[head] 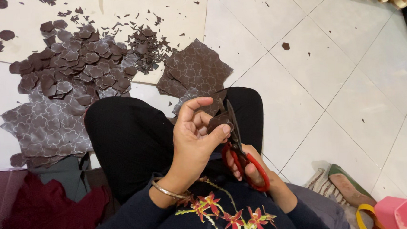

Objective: The person sits on the floor and uses red-handled scissors to cut flower-shaped pieces from a brown patterned fabric sheet. The person holds the fabric with one hand and cuts along the printed outlines with the other, placing finished pieces into a growing pile on the floor.

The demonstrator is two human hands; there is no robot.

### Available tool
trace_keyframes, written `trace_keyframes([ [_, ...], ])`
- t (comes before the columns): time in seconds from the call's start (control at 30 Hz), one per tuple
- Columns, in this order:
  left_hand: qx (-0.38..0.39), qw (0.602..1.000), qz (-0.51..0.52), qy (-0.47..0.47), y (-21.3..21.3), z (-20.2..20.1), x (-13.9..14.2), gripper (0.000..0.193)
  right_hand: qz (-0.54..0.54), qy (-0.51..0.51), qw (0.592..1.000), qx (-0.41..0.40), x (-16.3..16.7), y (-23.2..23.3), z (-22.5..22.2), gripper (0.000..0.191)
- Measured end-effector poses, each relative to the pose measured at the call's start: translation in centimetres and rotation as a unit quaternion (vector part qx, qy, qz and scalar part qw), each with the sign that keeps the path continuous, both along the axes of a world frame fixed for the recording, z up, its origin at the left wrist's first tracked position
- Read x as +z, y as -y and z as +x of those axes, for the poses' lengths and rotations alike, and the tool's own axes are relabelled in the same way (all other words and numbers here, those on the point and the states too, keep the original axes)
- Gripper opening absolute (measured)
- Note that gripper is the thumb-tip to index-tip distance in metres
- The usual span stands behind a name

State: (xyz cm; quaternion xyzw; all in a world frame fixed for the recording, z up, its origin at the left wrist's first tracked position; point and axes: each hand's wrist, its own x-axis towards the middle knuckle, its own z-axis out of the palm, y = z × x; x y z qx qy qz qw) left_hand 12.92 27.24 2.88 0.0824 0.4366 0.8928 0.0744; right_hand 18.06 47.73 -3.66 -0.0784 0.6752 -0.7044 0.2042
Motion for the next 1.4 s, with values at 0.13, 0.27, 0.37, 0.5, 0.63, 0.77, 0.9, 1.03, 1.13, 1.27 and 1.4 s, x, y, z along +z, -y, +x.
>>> trace_keyframes([
  [0.13, -0.005, 1.0, 0.001, 0.008, 0.0, 0.0, 0.0, 0.055, -0.001, 0.04, 0.999, -0.027, -0.4, -0.3, 0.1, 0.096],
  [0.27, -0.01, 1.0, 0.001, 0.004, 0.1, 0.0, 0.0, 0.056, 0.03, 0.064, 0.997, -0.033, -0.3, -0.8, 0.2, 0.098],
  [0.37, -0.015, 1.0, 0.013, 0.0, 0.3, -0.1, 0.1, 0.056, 0.041, 0.061, 0.997, -0.023, 0.2, -1.1, -0.2, 0.1],
  [0.5, -0.023, 0.999, 0.03, 0.024, 0.5, -0.2, 0.2, 0.054, 0.043, 0.05, 0.998, -0.009, 0.9, -1.4, -0.5, 0.102],
  [0.63, -0.012, 1.0, 0.016, -0.001, 0.4, -0.2, 0.2, 0.054, 0.06, 0.04, 0.997, -0.011, 0.9, -1.5, -0.5, 0.103],
  [0.77, -0.012, 0.999, 0.016, -0.026, 0.4, -0.1, 0.1, 0.056, 0.064, 0.046, 0.997, -0.025, 0.3, -1.6, -0.6, 0.101],
  [0.9, -0.012, 1.0, 0.013, -0.021, 0.5, -0.1, 0.3, 0.056, 0.065, 0.052, 0.996, -0.028, -0.3, -1.9, -0.7, 0.1],
  [1.03, -0.014, 1.0, 0.008, -0.002, 0.5, -0.1, 0.6, 0.057, 0.058, 0.058, 0.996, -0.029, -0.7, -2.1, -0.5, 0.101],
  [1.13, -0.011, 1.0, 0.016, -0.001, 0.4, -0.2, 0.8, 0.057, 0.055, 0.06, 0.996, -0.025, -0.9, -1.9, -0.5, 0.104],
  [1.27, 0.002, 1.0, 0.019, -0.007, 0.3, -0.2, 0.7, 0.056, 0.054, 0.027, 0.998, 0.004, -1.0, -1.4, -0.6, 0.107],
  [1.4, 0.021, 0.999, 0.022, -0.014, 0.1, 0.0, 0.6, 0.056, 0.04, 0.016, 0.999, -0.005, -1.2, -0.9, -0.7, 0.108],
])
